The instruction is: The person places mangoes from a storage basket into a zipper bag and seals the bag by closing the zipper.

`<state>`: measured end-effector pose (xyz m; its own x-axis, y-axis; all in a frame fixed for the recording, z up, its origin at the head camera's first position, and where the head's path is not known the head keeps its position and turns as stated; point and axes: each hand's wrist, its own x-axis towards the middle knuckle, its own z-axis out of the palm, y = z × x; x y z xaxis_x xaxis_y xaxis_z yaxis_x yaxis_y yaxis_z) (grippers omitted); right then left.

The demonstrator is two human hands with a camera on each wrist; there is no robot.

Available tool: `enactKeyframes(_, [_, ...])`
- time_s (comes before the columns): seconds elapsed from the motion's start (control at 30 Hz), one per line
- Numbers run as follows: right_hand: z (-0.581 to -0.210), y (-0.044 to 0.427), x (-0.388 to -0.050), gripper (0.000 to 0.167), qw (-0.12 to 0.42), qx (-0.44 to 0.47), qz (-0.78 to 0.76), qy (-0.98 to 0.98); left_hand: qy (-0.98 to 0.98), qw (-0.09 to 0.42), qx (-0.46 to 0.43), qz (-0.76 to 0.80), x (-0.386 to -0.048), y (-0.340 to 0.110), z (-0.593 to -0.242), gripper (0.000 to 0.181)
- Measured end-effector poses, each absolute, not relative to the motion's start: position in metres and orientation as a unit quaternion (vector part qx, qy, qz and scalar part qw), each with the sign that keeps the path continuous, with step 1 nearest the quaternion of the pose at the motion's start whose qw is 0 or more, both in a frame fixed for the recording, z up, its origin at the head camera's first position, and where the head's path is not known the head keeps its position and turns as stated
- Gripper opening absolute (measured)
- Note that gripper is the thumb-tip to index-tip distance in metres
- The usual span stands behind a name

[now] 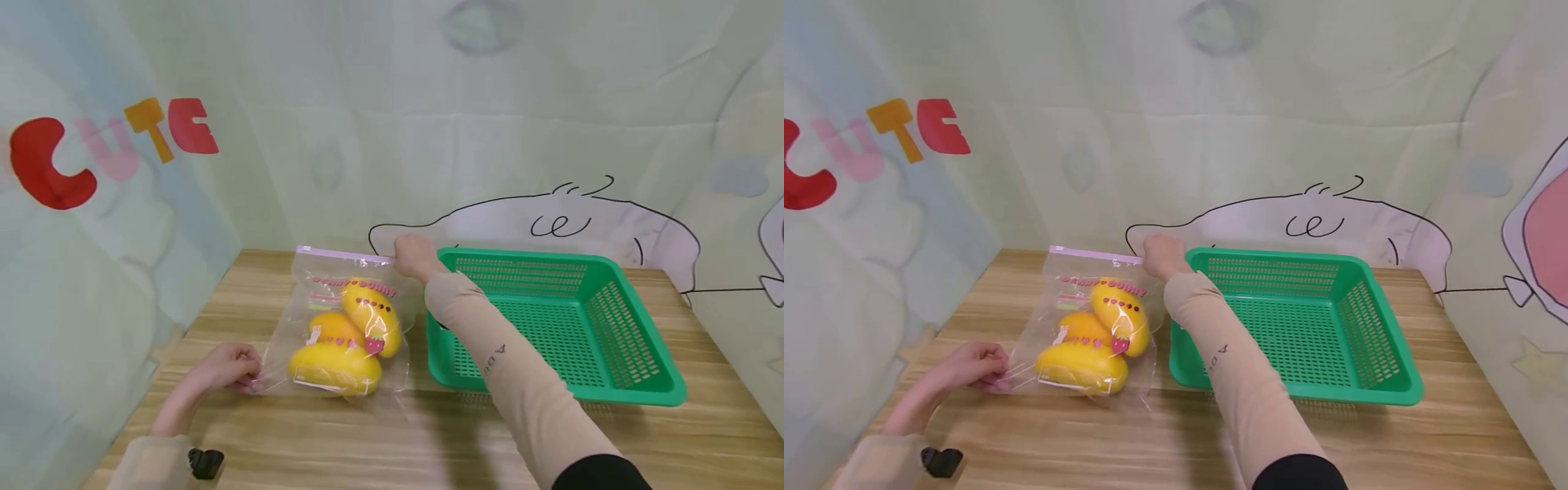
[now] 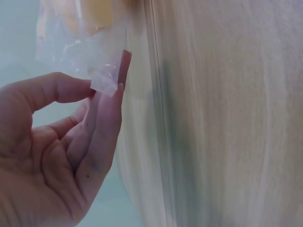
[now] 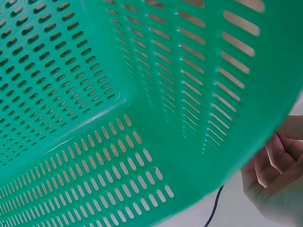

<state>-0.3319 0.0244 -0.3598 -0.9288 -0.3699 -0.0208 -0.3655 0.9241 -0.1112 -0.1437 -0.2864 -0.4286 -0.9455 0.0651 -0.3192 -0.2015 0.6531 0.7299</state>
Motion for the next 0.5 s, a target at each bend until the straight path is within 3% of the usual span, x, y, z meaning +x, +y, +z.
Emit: enactKeyframes(0.5, [-0.386,0.006,-0.342,0.024,0.041,-0.158,0.002,0.987,0.889,0.17,-0.069,0.419,-0.149,-0.286,-0.432,0.011])
